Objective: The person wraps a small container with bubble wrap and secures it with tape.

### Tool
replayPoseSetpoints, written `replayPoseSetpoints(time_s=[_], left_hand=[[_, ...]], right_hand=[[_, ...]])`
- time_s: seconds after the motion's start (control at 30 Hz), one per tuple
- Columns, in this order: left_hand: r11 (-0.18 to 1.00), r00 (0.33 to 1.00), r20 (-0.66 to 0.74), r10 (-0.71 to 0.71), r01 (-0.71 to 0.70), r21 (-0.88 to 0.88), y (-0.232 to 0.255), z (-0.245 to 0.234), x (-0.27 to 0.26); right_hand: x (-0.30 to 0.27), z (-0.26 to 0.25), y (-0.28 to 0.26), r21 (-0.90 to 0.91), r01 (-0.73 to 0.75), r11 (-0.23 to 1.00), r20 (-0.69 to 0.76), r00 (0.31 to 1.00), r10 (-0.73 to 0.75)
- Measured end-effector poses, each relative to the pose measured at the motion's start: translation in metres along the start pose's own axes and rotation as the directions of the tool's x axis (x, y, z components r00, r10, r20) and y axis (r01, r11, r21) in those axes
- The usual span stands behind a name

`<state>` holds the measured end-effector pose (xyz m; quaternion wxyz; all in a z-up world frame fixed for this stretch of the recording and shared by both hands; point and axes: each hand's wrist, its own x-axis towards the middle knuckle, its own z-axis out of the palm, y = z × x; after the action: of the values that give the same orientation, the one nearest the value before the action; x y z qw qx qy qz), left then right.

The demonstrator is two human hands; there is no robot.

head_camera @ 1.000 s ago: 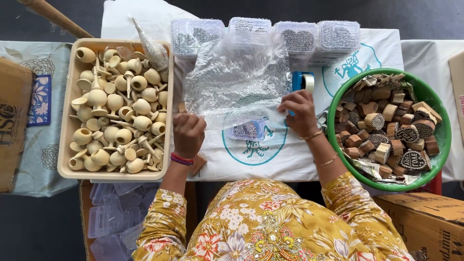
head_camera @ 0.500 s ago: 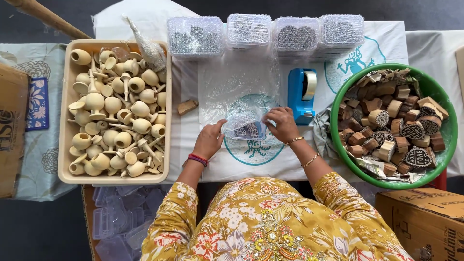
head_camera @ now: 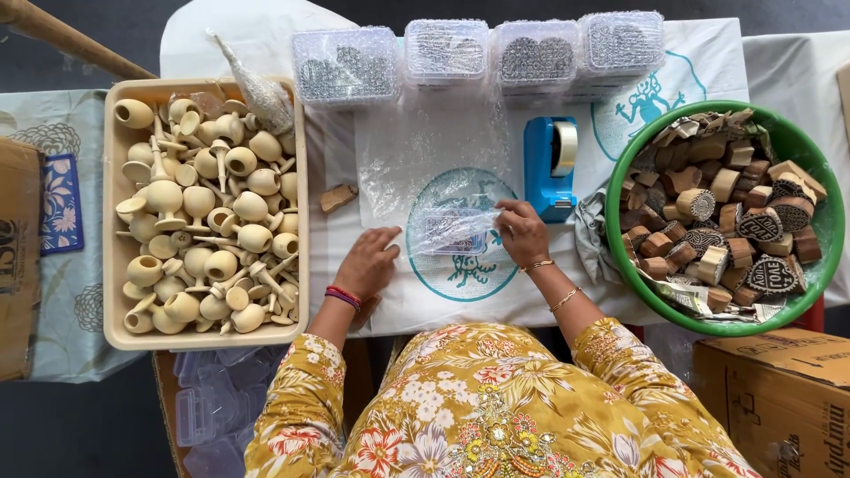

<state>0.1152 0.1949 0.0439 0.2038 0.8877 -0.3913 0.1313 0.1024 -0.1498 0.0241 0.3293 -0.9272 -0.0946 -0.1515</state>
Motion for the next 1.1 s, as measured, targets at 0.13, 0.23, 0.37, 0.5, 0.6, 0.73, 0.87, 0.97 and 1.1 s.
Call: replayPoseSetpoints(time_s=[0.13, 0.23, 0.37, 0.5, 0.6, 0.73, 0.87, 0.97, 1.1], left_hand=[[0.904, 0.964, 0.2, -0.173, 0.236, -0.357, 0.02, -0.006, 0.021], [0.864, 0.901, 0.327, -0.285, 0.389, -0.32, 0.03, -0.003, 0.034], [0.855, 0.93, 0.146, -0.338, 0.368, -0.364, 0.02, 0.034, 0.029], [0.701, 0.854, 0.224, -0.469, 0.515, -0.494, 0.022, 0.022, 0.047], [0.739, 0.842, 0.297, -0.449, 0.537, -0.405, 0.027, 0.003, 0.065], [0.799, 0.883, 0.288, -0.371, 0.461, -0.386, 0.021, 0.016, 0.066], [0.902, 0.929, 0.268, -0.257, 0.33, -0.279, 0.021, 0.018, 0.068], [0.935, 0.918, 0.326, -0.223, 0.296, -0.194, 0.022, 0.018, 0.07], [0.993, 0.899, 0.426, -0.101, 0.119, -0.017, 0.027, 0.017, 0.064]], right_hand=[[-0.002, -0.003, -0.006, 0.029, 0.003, 1.0, -0.016, 1.0, -0.002], [-0.004, -0.008, -0.009, -0.005, 0.04, 0.999, -0.021, 0.999, -0.04], [-0.01, -0.009, -0.005, 0.059, 0.039, 0.997, 0.011, 0.999, -0.04], [-0.018, -0.003, 0.002, 0.247, -0.322, 0.914, -0.005, 0.943, 0.333], [-0.024, 0.01, 0.017, 0.09, -0.136, 0.987, 0.109, 0.986, 0.126], [-0.001, -0.001, -0.022, 0.121, -0.123, 0.985, 0.244, 0.966, 0.09], [-0.007, 0.004, -0.016, -0.011, 0.038, 0.999, 0.367, 0.93, -0.032], [-0.021, -0.01, -0.006, 0.065, 0.035, 0.997, 0.37, 0.927, -0.057], [-0.038, -0.059, -0.01, 0.191, 0.076, 0.979, 0.383, 0.912, -0.146]])
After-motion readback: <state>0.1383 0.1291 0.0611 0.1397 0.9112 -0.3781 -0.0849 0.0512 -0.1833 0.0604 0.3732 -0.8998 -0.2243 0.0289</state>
